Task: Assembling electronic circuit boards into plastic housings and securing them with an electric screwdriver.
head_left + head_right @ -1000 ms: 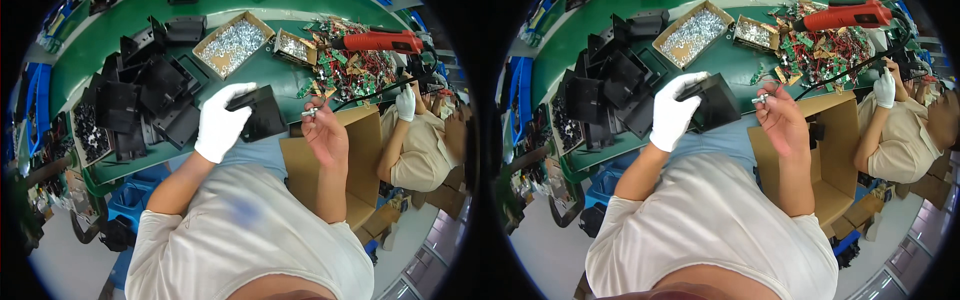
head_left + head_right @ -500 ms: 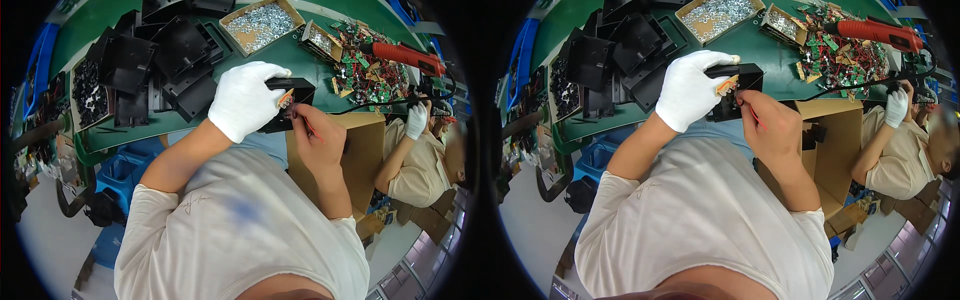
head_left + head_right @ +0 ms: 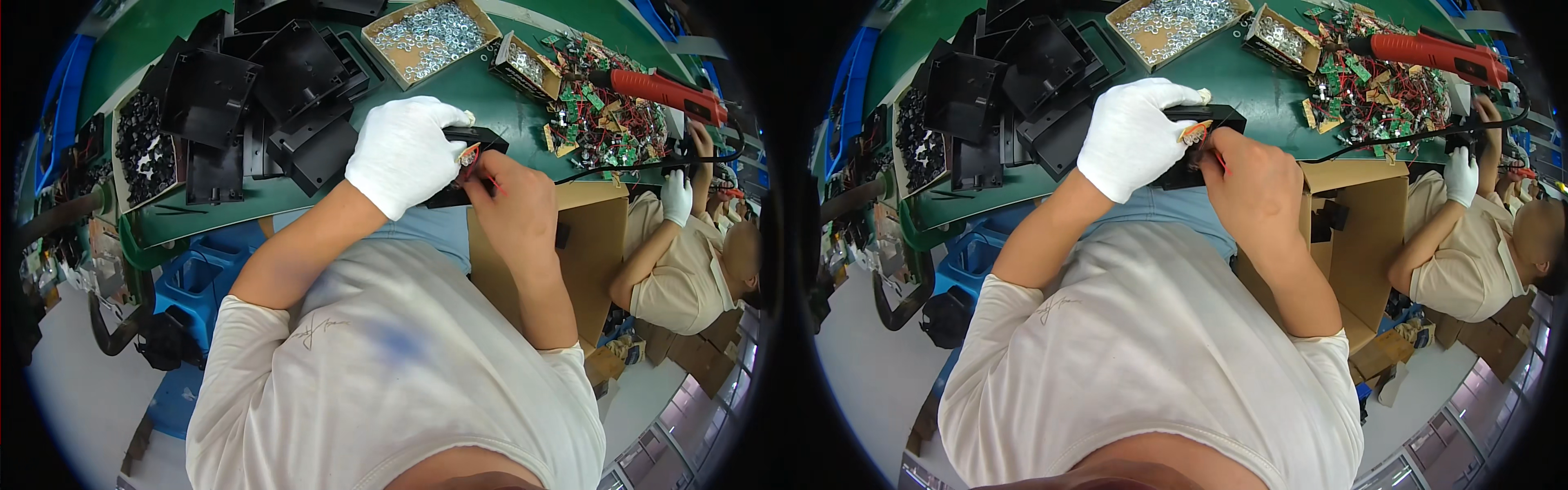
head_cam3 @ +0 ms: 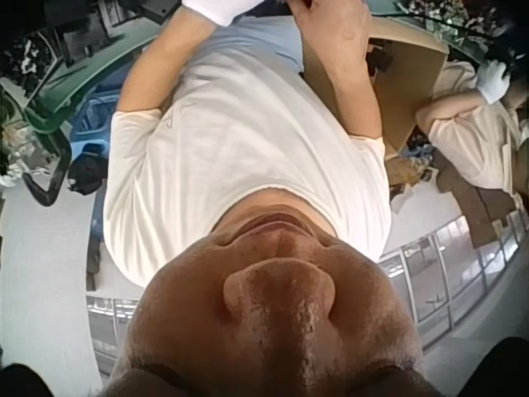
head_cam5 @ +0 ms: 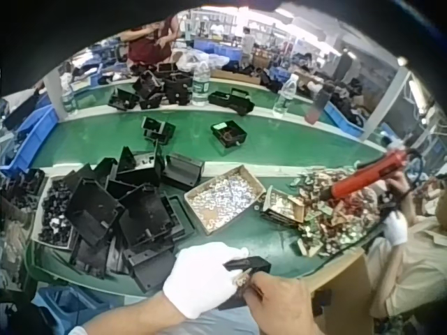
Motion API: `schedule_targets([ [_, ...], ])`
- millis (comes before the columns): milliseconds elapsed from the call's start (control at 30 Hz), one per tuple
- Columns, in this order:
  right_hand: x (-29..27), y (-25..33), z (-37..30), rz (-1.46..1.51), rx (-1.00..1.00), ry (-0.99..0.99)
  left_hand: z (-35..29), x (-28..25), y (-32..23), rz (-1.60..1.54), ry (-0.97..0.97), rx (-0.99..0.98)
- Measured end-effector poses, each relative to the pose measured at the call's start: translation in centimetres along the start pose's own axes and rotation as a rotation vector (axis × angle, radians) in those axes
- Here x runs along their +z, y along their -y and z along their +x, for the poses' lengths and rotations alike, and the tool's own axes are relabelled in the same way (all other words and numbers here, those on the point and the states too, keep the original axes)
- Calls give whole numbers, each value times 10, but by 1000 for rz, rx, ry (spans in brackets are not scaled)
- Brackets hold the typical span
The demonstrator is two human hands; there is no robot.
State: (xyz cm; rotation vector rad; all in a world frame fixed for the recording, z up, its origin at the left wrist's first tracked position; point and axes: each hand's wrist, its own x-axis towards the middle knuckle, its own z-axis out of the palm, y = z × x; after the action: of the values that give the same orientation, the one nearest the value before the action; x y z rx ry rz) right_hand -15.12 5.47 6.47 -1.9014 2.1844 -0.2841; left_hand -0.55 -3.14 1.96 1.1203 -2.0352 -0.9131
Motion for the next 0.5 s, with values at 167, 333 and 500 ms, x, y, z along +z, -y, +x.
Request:
schedule_targets([
  [167, 9, 6, -4, 50, 90, -60, 4, 3, 1, -4, 44, -66],
  [333, 12, -2, -7, 8, 89, -83, 6, 14, 0, -26, 50, -78],
  [500, 12, -10, -13, 44, 102, -97, 11, 21, -3, -59, -18, -14],
])
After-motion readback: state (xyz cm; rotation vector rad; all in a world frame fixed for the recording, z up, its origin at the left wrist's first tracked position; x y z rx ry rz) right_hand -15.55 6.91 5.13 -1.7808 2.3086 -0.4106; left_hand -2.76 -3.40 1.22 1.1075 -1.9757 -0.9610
